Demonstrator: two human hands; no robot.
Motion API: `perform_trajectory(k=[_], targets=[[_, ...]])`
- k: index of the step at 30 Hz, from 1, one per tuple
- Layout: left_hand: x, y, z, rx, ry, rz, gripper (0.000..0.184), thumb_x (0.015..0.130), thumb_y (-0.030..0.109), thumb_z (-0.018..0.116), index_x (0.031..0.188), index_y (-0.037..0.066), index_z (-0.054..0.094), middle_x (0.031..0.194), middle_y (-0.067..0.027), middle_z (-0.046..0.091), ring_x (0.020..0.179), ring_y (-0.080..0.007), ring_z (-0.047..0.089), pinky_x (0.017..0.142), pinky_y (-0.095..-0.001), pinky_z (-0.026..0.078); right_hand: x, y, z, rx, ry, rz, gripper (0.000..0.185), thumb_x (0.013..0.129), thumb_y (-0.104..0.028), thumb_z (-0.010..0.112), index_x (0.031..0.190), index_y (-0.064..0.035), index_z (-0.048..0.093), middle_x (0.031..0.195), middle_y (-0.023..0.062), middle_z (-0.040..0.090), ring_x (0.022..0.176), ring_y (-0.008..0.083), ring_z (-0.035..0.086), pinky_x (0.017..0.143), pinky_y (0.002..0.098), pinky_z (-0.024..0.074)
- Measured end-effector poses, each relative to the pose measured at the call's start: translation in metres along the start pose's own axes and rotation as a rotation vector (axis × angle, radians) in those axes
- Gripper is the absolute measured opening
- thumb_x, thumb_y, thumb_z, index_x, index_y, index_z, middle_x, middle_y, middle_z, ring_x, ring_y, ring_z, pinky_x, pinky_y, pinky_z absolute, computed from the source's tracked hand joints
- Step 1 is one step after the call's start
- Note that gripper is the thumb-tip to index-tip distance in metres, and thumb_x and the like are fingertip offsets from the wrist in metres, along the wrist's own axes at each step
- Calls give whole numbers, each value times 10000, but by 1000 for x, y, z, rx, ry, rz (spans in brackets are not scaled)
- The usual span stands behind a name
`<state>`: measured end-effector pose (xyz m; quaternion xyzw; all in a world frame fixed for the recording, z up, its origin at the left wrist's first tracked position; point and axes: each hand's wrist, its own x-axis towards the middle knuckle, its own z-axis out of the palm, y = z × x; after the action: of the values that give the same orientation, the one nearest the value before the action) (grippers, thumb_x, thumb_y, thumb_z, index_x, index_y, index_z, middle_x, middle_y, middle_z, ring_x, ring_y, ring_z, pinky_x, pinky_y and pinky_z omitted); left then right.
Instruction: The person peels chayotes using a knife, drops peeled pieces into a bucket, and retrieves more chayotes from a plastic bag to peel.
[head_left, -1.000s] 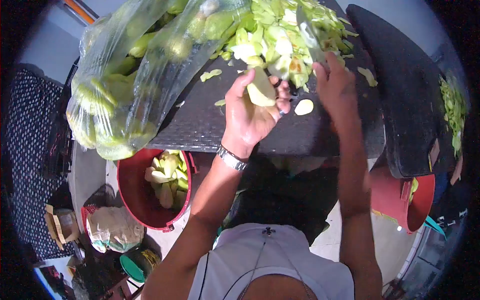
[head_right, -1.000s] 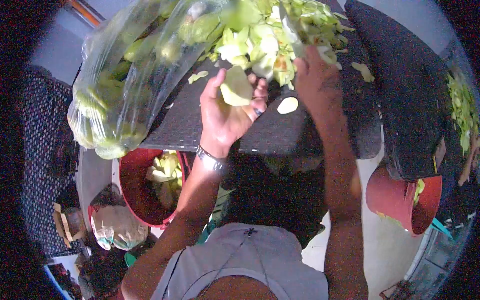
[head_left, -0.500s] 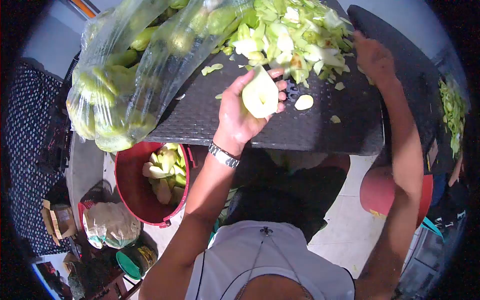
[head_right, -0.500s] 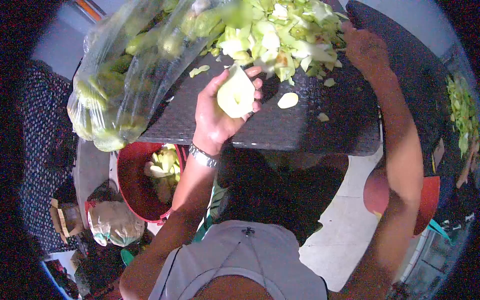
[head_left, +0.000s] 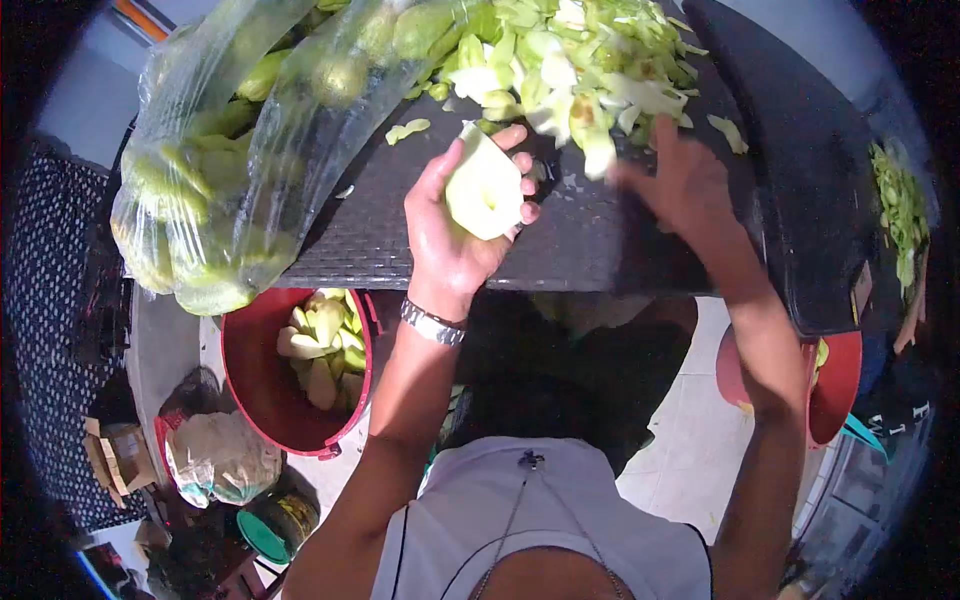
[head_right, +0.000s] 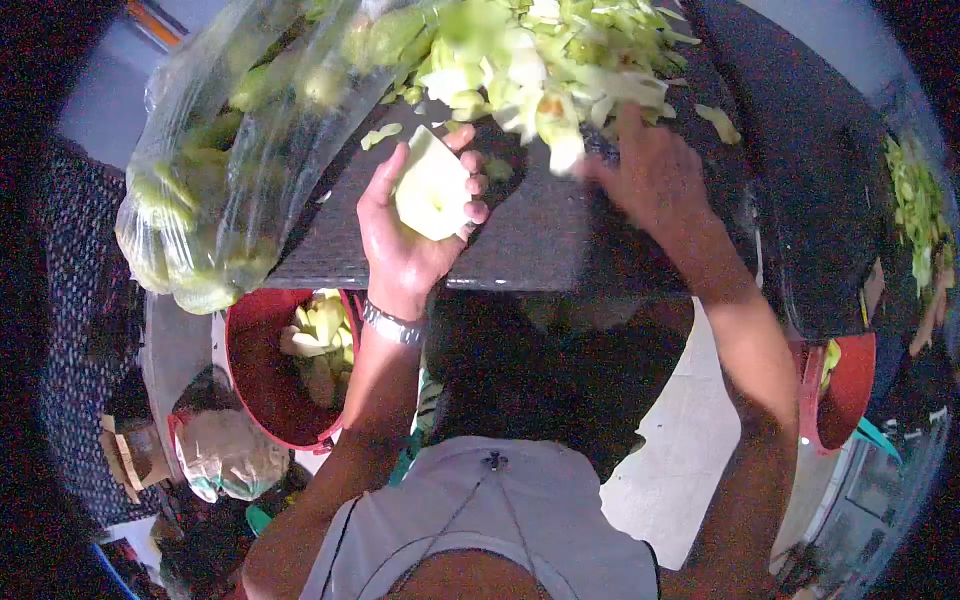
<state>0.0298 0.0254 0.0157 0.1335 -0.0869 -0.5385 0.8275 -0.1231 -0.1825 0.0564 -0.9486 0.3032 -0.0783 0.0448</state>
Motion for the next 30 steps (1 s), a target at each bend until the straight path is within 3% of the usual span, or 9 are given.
perform_trajectory(k=[1,4,7,9,10,14,15,27,30], targets=[[0,-1,1,-5,-13,-4,629,1024,439,469,1383,-76,496,1090,-177,634,882,-275,621,722,-369,522,13,3,8,38,185,-30,655,913,-497,697,1260,22,496,904,260,707,910,494,690,795,542,565],[-5,0,6,24,30,19,627,1029,445,454,1373,-77,501,1070,-183,642,887,-281,623,743,-378,530,26,-4,-2,126,246,75,565,966,-432,653,1296,-1,494,925,265,708,909,473,695,773,546,561],[-1,-1,5,-29,93,114,633,1035,489,425,1281,-73,579,1058,-204,691,927,-331,670,877,-440,561,-31,-32,-5,547,0,-73,474,1008,-372,599,1322,-33,491,850,246,702,819,422,722,699,523,564],[2,-1,3,-53,117,165,623,1039,483,426,1265,-74,589,1094,-221,691,979,-354,677,918,-456,552,-76,-61,-25,802,-315,118,396,1039,-308,551,1334,-51,493,735,190,671,629,322,701,572,450,544],[3,-1,4,-78,150,186,611,1041,473,429,1260,-74,593,1115,-231,688,1008,-367,675,943,-468,544,-90,-66,-24,971,-413,120,347,1063,-254,494,1342,-48,492,654,121,628,487,196,616,465,363,497],[3,-5,8,92,117,176,593,1042,465,437,1229,-69,614,1151,-244,692,1042,-389,691,960,-484,551,-126,-76,-10,1263,-492,312,397,1082,-207,440,1455,-69,445,683,85,622,456,117,557,420,289,455],[4,-6,8,125,123,170,584,1036,464,452,1212,-65,626,1109,-234,706,976,-369,713,907,-472,581,-130,-77,-8,1306,-486,356,413,1085,-204,432,1477,-75,433,690,83,620,458,108,552,416,279,451],[8,-15,1,281,304,138,583,1027,450,465,1205,-81,625,1060,-227,717,929,-380,728,872,-462,596,-151,-77,-1,1234,-397,363,445,1087,-203,433,1520,-99,431,713,34,604,472,61,515,412,214,421],[8,-17,4,272,262,99,574,1035,439,447,1218,-78,616,1066,-236,714,931,-390,726,865,-467,598,-150,-73,3,1284,-437,353,457,1085,-207,438,1530,-103,426,710,33,607,473,57,519,411,211,420]])
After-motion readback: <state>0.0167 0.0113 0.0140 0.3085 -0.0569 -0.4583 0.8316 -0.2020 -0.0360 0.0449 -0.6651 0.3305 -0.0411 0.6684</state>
